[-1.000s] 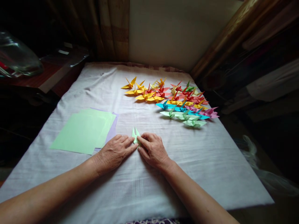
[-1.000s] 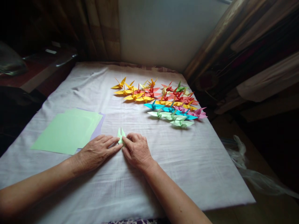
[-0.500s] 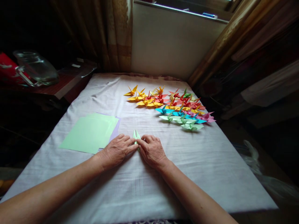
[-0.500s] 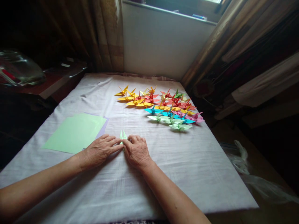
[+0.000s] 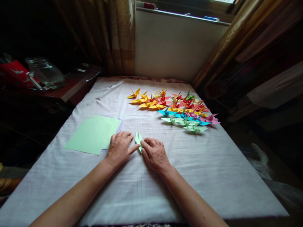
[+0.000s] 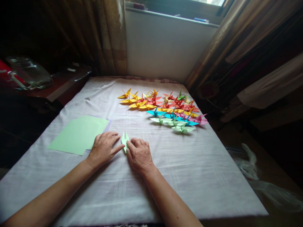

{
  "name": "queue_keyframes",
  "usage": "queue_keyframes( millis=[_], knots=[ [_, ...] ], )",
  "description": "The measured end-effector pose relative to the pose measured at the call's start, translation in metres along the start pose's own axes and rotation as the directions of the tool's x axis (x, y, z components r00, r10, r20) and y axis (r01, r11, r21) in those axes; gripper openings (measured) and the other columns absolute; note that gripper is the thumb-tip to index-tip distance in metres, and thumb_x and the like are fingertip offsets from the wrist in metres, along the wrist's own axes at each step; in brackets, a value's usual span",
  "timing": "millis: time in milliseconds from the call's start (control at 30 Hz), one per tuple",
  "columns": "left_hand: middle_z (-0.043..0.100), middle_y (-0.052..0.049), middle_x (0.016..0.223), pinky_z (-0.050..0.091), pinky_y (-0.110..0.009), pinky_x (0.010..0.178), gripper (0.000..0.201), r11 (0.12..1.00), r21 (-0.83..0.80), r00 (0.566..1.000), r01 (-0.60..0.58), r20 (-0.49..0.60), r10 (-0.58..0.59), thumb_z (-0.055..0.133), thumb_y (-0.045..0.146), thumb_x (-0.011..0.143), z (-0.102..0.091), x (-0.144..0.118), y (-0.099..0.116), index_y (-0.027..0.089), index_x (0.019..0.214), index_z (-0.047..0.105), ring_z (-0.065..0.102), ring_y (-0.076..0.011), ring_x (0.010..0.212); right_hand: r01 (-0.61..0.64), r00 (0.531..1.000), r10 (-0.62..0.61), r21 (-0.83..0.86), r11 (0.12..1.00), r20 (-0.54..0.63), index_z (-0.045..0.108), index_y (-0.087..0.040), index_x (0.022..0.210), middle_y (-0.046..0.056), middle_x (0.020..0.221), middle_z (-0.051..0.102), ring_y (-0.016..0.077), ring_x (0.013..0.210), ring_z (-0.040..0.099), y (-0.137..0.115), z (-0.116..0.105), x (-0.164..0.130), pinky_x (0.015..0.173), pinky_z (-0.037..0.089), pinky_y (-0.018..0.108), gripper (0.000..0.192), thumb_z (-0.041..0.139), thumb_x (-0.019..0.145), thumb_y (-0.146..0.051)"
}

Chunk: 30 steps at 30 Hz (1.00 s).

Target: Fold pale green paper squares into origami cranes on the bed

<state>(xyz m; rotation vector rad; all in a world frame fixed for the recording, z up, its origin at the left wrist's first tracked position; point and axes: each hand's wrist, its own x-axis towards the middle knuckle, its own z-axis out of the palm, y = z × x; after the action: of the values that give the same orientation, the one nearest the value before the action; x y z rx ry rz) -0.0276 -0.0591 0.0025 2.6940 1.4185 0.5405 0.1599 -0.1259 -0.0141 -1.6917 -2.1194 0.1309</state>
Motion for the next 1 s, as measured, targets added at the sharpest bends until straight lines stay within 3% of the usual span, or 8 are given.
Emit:
queue_keyframes(
  millis=[267, 433, 600, 700, 833, 933, 1000],
  knots=[
    [0.067, -0.013, 0.129, 0.039, -0.054, 0.101, 0.027, 0.984, -0.144, 0.993, 0.103, -0.051, -0.111, 0.063, 0.035, 0.087, 0.03, 0.001, 0.016, 0.021, 0.111, 0.063, 0.054, -0.0341, 0.126, 0.005, 0.996, 0.004, 0.108, 0.994, -0.085, 0.063, -0.021, 0.126, 0.009, 0.12, 0.067, 0.0238, 0.108, 0.06, 0.004, 0.002, -0.004, 0.092, 0.043, 0.039, 0.032, 0.051, 0.096, -0.025],
    [0.071, -0.01, 0.117, 0.037, -0.053, 0.103, 0.03, 0.97, -0.21, 0.991, 0.125, -0.016, -0.131, 0.063, 0.031, 0.087, 0.027, 0.001, 0.022, 0.022, 0.115, 0.059, 0.06, -0.0302, 0.116, -0.077, 0.969, 0.134, 0.265, 0.961, -0.208, 0.056, -0.015, 0.129, 0.012, 0.115, 0.07, 0.0235, 0.105, 0.064, 0.01, 0.011, -0.004, 0.093, 0.048, 0.039, 0.037, 0.053, 0.093, -0.025],
    [0.072, -0.008, 0.112, 0.04, -0.053, 0.102, 0.039, 0.936, -0.335, 0.992, 0.107, -0.025, -0.123, 0.064, 0.024, 0.085, 0.025, 0.0, 0.024, 0.022, 0.122, 0.053, 0.065, -0.0271, 0.107, -0.146, 0.944, 0.253, 0.418, 0.897, -0.211, 0.043, -0.017, 0.143, 0.012, 0.12, 0.07, 0.0245, 0.104, 0.068, 0.014, 0.017, -0.002, 0.093, 0.051, 0.042, 0.061, 0.06, 0.086, -0.025],
    [0.071, -0.005, 0.108, 0.049, -0.044, 0.095, 0.046, 0.885, -0.463, 0.996, 0.047, -0.05, -0.079, 0.06, 0.021, 0.087, 0.028, -0.002, 0.023, 0.023, 0.131, 0.048, 0.068, -0.021, 0.095, -0.204, 0.941, 0.311, 0.513, 0.834, -0.132, 0.037, -0.019, 0.148, 0.009, 0.115, 0.073, 0.0232, 0.098, 0.07, 0.013, 0.016, 0.003, 0.09, 0.054, 0.041, 0.073, 0.065, 0.081, -0.026],
    [0.069, -0.002, 0.102, 0.054, -0.032, 0.087, 0.051, 0.777, -0.628, 0.996, 0.04, -0.04, -0.083, 0.057, 0.02, 0.088, 0.026, 0.006, 0.019, 0.024, 0.137, 0.046, 0.068, -0.0152, 0.089, -0.262, 0.941, 0.34, 0.634, 0.727, 0.0, 0.038, -0.021, 0.149, 0.0, 0.088, 0.075, 0.0159, 0.076, 0.069, 0.013, 0.01, 0.018, 0.074, 0.054, 0.028, 0.071, 0.061, 0.081, -0.022],
    [0.07, -0.001, 0.097, 0.053, -0.032, 0.09, 0.052, 0.698, -0.711, 0.994, 0.082, 0.011, -0.106, 0.061, 0.024, 0.085, 0.02, 0.027, 0.012, 0.023, 0.136, 0.051, 0.068, -0.0157, 0.09, -0.25, 0.941, 0.339, 0.636, 0.73, -0.02, 0.047, -0.021, 0.143, -0.004, 0.077, 0.07, 0.0133, 0.067, 0.064, 0.019, 0.004, 0.04, 0.068, 0.051, 0.025, 0.066, 0.06, 0.078, -0.021],
    [0.071, -0.002, 0.095, 0.053, -0.032, 0.088, 0.042, 0.634, -0.765, 0.992, 0.113, 0.049, -0.118, 0.066, 0.03, 0.082, 0.016, 0.046, 0.007, 0.022, 0.123, 0.063, 0.067, -0.0171, 0.088, -0.231, 0.943, 0.331, 0.635, 0.737, -0.042, 0.049, -0.02, 0.142, -0.004, 0.075, 0.068, 0.0126, 0.065, 0.061, 0.026, 0.0, 0.057, 0.067, 0.05, 0.025, 0.066, 0.06, 0.077, -0.021]
  ],
)
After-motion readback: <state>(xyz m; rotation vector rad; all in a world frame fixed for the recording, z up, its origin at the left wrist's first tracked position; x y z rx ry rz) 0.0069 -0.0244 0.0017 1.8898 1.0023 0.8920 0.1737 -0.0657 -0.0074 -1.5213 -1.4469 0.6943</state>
